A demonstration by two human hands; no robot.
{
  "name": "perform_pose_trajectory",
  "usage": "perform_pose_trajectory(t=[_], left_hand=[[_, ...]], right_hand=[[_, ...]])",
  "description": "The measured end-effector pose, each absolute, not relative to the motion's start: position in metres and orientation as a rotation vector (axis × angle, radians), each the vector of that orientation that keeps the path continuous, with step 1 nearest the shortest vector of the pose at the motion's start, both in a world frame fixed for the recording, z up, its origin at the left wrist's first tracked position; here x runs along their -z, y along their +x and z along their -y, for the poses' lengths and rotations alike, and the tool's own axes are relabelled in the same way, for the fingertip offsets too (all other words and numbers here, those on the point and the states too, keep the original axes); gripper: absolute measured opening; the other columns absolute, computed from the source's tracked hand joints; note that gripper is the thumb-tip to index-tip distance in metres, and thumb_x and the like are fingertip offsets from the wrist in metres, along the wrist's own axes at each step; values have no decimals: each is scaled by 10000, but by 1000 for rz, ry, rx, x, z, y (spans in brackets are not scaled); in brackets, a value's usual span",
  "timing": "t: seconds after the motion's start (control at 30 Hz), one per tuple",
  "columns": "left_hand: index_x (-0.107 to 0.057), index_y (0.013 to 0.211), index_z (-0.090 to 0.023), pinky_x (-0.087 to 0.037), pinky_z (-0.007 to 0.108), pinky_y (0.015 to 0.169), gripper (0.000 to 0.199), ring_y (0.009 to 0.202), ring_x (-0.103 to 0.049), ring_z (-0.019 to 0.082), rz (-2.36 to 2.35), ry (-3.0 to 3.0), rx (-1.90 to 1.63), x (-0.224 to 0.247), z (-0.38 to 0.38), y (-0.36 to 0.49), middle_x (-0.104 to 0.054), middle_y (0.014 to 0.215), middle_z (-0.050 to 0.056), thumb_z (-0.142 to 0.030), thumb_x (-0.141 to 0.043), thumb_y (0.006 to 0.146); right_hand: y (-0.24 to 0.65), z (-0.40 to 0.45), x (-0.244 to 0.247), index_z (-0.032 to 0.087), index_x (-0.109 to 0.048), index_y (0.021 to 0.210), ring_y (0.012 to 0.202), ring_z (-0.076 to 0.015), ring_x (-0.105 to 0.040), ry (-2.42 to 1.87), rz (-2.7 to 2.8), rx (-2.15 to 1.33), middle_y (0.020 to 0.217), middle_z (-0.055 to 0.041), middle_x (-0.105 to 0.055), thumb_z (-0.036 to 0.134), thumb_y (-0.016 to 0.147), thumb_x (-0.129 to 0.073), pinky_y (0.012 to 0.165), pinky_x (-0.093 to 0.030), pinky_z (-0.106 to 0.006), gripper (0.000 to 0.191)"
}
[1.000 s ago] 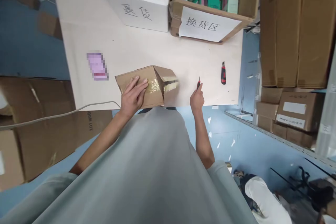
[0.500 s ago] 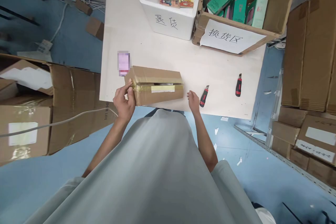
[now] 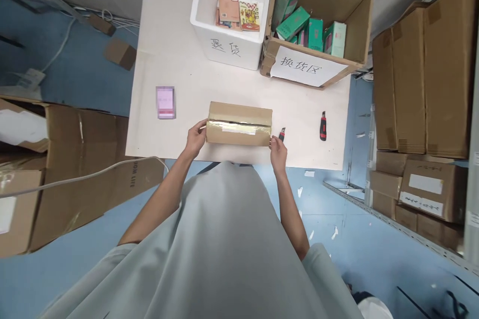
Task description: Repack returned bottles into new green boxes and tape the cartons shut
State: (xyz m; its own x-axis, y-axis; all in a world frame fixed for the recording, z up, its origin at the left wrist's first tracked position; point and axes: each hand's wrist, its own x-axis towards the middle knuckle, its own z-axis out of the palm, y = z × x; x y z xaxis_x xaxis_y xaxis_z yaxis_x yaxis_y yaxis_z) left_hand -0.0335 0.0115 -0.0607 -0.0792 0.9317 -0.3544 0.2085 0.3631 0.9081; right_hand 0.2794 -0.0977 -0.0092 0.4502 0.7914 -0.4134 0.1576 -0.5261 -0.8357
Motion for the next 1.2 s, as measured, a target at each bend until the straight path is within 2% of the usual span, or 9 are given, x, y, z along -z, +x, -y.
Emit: perform_pose_trajectory(t=[0.13,0.23,0.37,0.43,0.6,0.73,0.87,1.07,1.2], left_hand=[[-781,1202,-189,-614,472,1151,370,1199,-771,271,-1559,1111,-892,55,-16,-24,-828,1333,153,-462,-663,981],[-757,1100,-202,-636,491,1109,486,1155,-775,282,-1532,1068,-902,38,-6,-29,-824,1235,153,-663,-623,1028],[-697,879,-222,-606,511,1175,660,1336,-730,311,-1431,1102,-867,18,17,-39,-792,1322,167,-809,-477,1085],[-652,785,-230,-600,523,1185,654,1397,-696,337,-1437,1158,-796,16,28,-42,-767,1367,168,-834,-587,1026],[-684,1108,-258,-627,553,1150,615,1419,-682,362,-1445,1197,-673,28,40,-44,-613,1512,144,-637,-977,723],[-569,1368,-268,-647,566,1108,789,1295,-725,333,-1536,1257,-560,39,36,-41,-570,1511,150,-467,-984,727],[-513,1417,-256,-653,575,1063,717,1232,-734,339,-1571,1388,-539,41,33,-38,-621,1487,156,-418,-898,834],[-604,1387,-257,-575,602,1192,470,1417,-649,390,-1557,1702,-543,23,41,-32,-629,1478,165,-273,-755,943],[-727,1299,-283,-534,621,1198,435,1450,-603,401,-1377,2009,-403,8,34,-22,-683,1488,147,-83,-624,927]], right_hand=[[285,97,3,199,-784,1197,1321,-303,-761,-1917,791,-1059,1387,-189,-804,834,974,-616,1165,-637,-510,693],[278,100,-3,224,-757,1289,1349,-296,-745,-1918,750,-1040,1436,-175,-783,853,990,-586,1107,-668,-498,718],[270,107,-11,201,-760,1302,1392,-300,-735,-1896,681,-1049,1490,-198,-756,873,1050,-431,1109,-664,-474,789],[271,111,-11,190,-794,1169,1399,-323,-735,-1915,680,-1070,1473,-201,-770,887,1050,-407,1144,-642,-490,807],[285,119,1,207,-790,1299,1413,-347,-710,-1947,895,-1159,1526,-202,-748,763,930,-736,1170,-617,-523,670],[287,121,14,241,-666,1581,1374,-289,-702,-1994,1121,-1170,1631,-179,-651,442,994,-710,1166,-626,-497,623],[278,122,21,259,-536,1729,1426,-293,-671,-2137,1366,-1074,1676,-185,-584,271,1026,-616,1191,-611,-509,708],[272,118,20,252,-532,1748,1736,-392,-383,-2180,1553,-970,1857,-201,-389,528,1059,-712,1369,-436,-614,764],[276,98,15,232,-454,1801,1800,-391,-240,-2190,1607,-980,1913,-192,-294,604,1138,-567,1404,-355,-646,768]])
